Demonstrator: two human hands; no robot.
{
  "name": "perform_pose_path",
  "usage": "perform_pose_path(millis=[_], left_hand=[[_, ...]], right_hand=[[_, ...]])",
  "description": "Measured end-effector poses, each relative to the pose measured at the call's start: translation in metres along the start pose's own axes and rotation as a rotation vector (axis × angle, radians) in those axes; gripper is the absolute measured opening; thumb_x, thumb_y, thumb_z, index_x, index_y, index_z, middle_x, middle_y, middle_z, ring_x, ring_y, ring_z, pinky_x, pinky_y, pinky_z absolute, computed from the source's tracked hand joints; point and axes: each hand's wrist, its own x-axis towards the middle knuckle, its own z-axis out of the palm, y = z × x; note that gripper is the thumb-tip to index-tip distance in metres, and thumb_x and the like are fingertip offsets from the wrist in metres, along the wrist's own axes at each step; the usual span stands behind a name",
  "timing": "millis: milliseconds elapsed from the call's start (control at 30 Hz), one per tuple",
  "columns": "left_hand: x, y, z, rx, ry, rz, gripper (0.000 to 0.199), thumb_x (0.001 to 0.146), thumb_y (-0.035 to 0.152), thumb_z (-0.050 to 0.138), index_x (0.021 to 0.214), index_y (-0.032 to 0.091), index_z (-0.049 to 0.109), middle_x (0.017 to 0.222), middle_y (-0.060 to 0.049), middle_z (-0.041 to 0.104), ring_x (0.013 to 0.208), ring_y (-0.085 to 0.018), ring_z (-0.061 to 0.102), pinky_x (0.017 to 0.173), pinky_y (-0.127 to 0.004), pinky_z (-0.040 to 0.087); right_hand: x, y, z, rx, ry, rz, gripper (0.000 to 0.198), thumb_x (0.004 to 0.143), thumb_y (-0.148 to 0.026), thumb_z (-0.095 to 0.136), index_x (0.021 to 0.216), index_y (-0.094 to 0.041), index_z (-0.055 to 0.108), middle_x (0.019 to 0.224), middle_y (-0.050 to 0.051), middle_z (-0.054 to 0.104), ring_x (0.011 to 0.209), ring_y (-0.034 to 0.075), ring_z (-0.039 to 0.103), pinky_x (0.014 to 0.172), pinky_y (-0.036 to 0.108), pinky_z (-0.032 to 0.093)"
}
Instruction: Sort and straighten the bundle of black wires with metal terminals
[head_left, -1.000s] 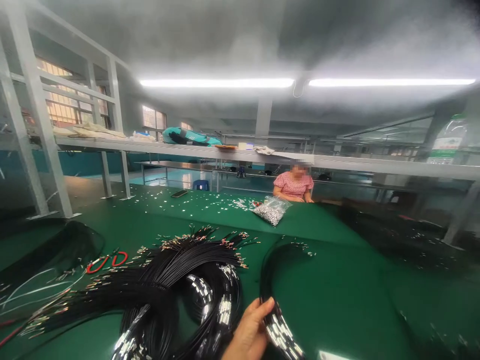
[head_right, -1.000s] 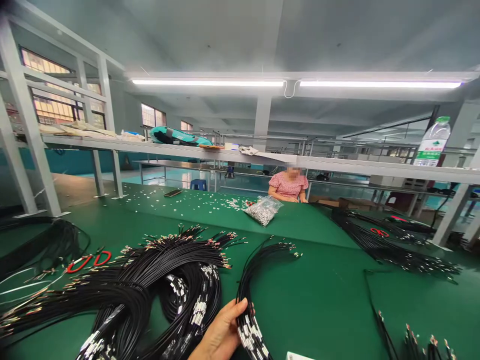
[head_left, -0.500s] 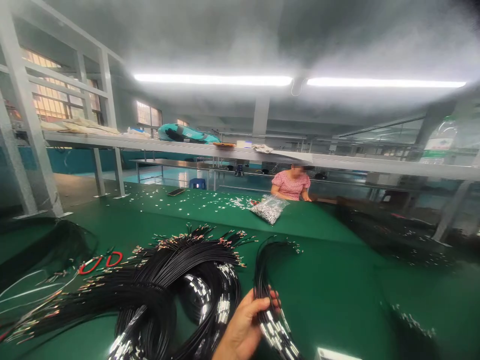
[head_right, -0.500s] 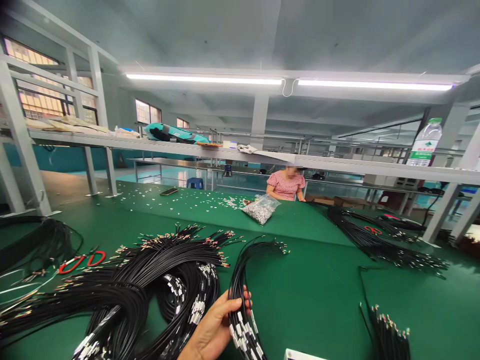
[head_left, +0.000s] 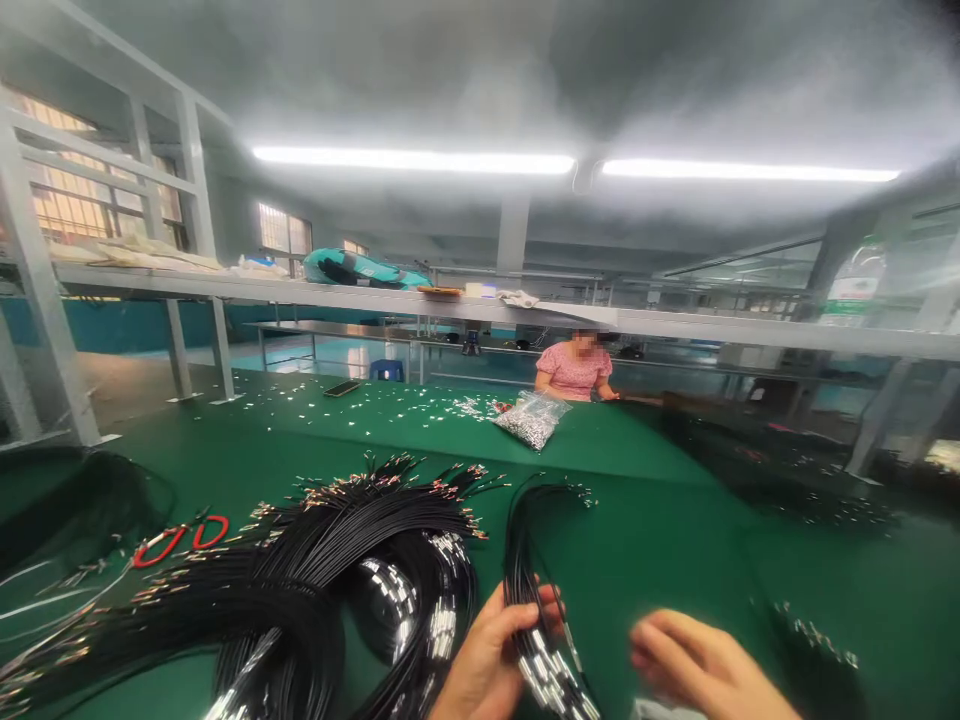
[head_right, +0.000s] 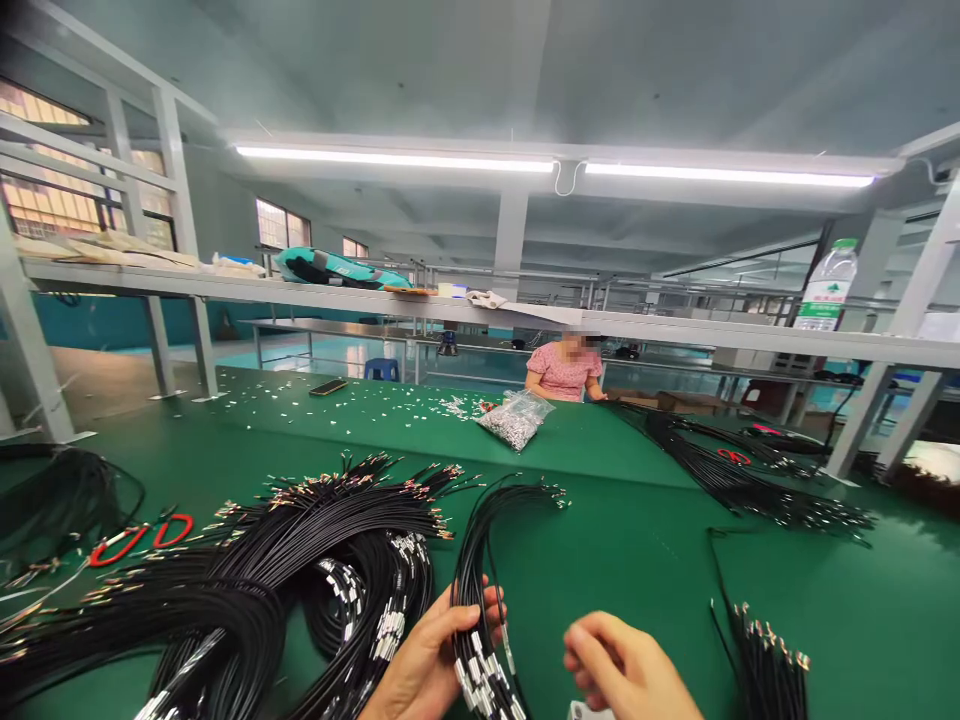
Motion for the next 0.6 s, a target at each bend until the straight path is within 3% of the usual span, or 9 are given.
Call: perform_pose_path(millis=[133, 267, 433, 500, 600], left_hand=[[0.001, -0.001, 0.0, -0.021, -0.042, -0.013, 0.02, 0.07, 0.004, 0.059, 0.087, 0.012, 0.066, 0.086, -0.008, 0.072, 0.084, -0.021, 0.065, 0.081, -0.035, 0.046], [0.002, 0.001, 0.001, 0.001, -0.06, -0.039, 0.023, 0.066, 0.008, 0.064, 0.088, 0.014, 0.066, 0.086, -0.008, 0.072, 0.066, -0.019, 0.064, 0.068, -0.034, 0.047], [0.003, 0.003, 0.0, 0.069, 0.007, -0.014, 0.027, 0.063, 0.005, 0.065, 0.089, 0.013, 0.066, 0.086, -0.006, 0.069, 0.08, -0.018, 0.062, 0.075, -0.032, 0.047], [0.006, 0.002, -0.003, 0.093, 0.035, -0.012, 0.03, 0.061, 0.006, 0.066, 0.091, 0.014, 0.066, 0.079, -0.003, 0.067, 0.076, -0.016, 0.06, 0.072, -0.03, 0.046], [0.009, 0.001, -0.007, 0.102, 0.041, -0.022, 0.036, 0.057, 0.01, 0.07, 0.093, 0.014, 0.066, 0.07, 0.001, 0.063, 0.064, -0.011, 0.055, 0.064, -0.026, 0.041]], right_hand=[[0.036, 0.012, 0.043, 0.109, -0.033, 0.046, 0.056, 0.052, -0.07, 0.062, 0.064, -0.016, 0.059, 0.059, 0.004, 0.061, 0.051, 0.012, 0.053, 0.046, 0.024, 0.037], [0.05, 0.017, 0.063, 0.14, -0.13, 0.027, 0.054, 0.051, -0.067, 0.064, 0.058, -0.015, 0.054, 0.051, 0.0, 0.055, 0.043, 0.008, 0.046, 0.044, 0.022, 0.03], [0.046, 0.019, 0.053, 0.439, -0.123, 0.107, 0.035, 0.056, -0.045, 0.074, 0.06, -0.016, 0.055, 0.054, -0.001, 0.06, 0.048, 0.008, 0.051, 0.049, 0.021, 0.037], [0.042, 0.021, 0.046, 0.553, -0.114, 0.127, 0.026, 0.064, -0.038, 0.072, 0.066, -0.016, 0.057, 0.059, 0.0, 0.062, 0.053, 0.008, 0.055, 0.055, 0.023, 0.041], [0.038, 0.02, 0.042, 0.576, -0.094, 0.128, 0.029, 0.069, -0.041, 0.068, 0.074, -0.014, 0.059, 0.059, -0.002, 0.057, 0.053, 0.008, 0.052, 0.058, 0.025, 0.045]])
